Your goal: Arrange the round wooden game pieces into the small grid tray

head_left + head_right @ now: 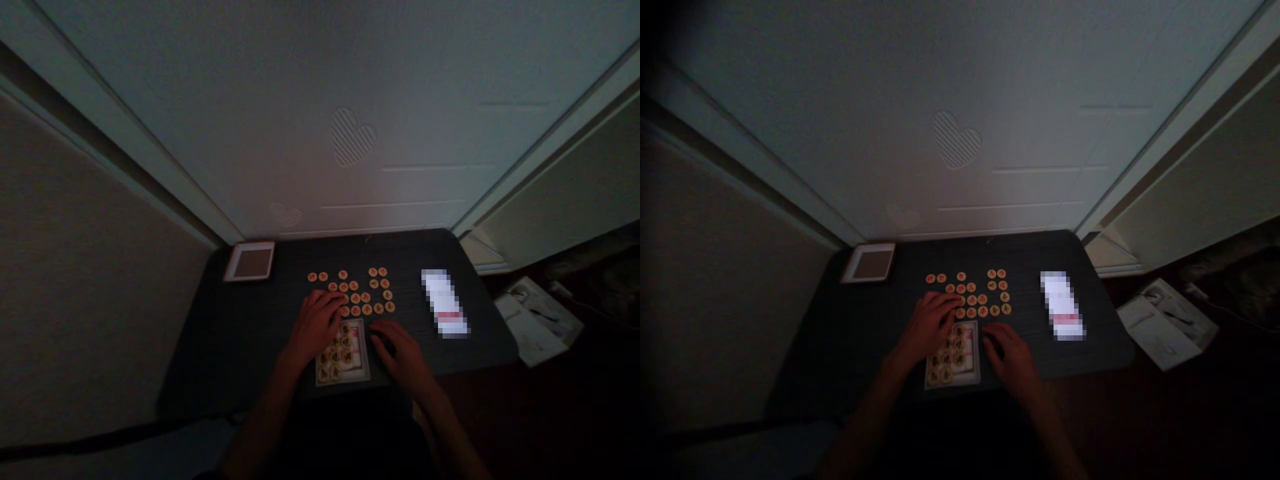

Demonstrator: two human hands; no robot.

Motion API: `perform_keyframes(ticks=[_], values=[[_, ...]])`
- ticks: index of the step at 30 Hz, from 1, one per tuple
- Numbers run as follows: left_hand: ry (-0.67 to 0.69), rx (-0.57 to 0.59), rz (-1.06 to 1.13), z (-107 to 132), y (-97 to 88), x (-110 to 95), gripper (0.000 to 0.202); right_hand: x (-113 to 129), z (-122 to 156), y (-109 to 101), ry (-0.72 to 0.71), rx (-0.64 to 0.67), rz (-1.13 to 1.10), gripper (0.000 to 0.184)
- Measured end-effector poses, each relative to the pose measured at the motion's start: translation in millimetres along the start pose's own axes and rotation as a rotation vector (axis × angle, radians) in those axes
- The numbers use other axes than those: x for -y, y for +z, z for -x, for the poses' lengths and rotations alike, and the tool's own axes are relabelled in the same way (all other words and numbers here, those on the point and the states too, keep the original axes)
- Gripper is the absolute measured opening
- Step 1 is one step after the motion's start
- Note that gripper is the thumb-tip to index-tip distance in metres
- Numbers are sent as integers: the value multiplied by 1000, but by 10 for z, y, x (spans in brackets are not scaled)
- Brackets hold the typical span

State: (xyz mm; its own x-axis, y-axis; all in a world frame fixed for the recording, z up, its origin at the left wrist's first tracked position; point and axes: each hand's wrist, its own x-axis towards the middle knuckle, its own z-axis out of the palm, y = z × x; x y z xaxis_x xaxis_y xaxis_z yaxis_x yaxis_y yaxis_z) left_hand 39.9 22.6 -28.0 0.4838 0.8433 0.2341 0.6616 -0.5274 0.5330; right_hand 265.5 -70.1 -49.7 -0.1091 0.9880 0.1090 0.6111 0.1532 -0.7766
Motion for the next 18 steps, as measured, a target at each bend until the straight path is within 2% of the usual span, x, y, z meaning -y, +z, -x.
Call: perform_keyframes(ticks=[8,18], values=[[-21,28,-73,52,4,35,38,-99,15,20,-18,-52,-55,25],[-64,10,-146,137,-76,149,37,-129,9,22,-11,-32,-60,25]])
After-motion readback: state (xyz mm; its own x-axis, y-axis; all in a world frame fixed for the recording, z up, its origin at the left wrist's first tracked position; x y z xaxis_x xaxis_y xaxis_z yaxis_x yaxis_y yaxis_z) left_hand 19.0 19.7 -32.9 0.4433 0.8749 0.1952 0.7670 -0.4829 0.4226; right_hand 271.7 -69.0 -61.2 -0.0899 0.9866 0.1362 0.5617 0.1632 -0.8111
